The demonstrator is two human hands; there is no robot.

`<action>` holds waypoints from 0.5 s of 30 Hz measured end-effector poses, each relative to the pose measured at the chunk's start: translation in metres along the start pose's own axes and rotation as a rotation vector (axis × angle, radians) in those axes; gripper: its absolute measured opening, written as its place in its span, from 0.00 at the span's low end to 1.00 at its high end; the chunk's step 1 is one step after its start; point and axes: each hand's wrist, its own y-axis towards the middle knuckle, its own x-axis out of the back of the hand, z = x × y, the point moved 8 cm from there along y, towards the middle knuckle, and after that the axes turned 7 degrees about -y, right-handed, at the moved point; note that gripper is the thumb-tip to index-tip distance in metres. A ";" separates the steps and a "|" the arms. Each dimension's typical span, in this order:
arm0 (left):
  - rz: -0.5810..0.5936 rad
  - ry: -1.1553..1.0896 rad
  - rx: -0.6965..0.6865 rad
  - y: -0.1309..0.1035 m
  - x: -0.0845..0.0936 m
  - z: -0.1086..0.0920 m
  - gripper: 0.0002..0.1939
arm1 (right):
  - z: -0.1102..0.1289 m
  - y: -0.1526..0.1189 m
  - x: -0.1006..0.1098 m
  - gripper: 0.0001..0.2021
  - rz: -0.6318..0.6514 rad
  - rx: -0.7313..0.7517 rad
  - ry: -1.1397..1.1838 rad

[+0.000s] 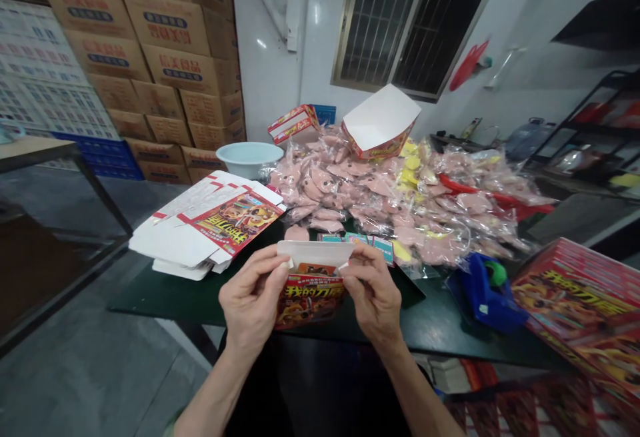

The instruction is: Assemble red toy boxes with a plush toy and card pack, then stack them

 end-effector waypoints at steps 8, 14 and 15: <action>0.038 -0.501 0.404 0.011 -0.024 0.019 0.21 | -0.017 0.004 -0.008 0.19 -0.025 -0.282 0.275; 0.158 -0.536 0.321 0.015 -0.022 0.016 0.05 | -0.009 0.005 -0.004 0.05 0.029 -0.168 0.245; 0.168 -0.547 0.316 0.014 -0.021 0.016 0.04 | -0.008 0.003 -0.003 0.05 0.046 -0.165 0.237</action>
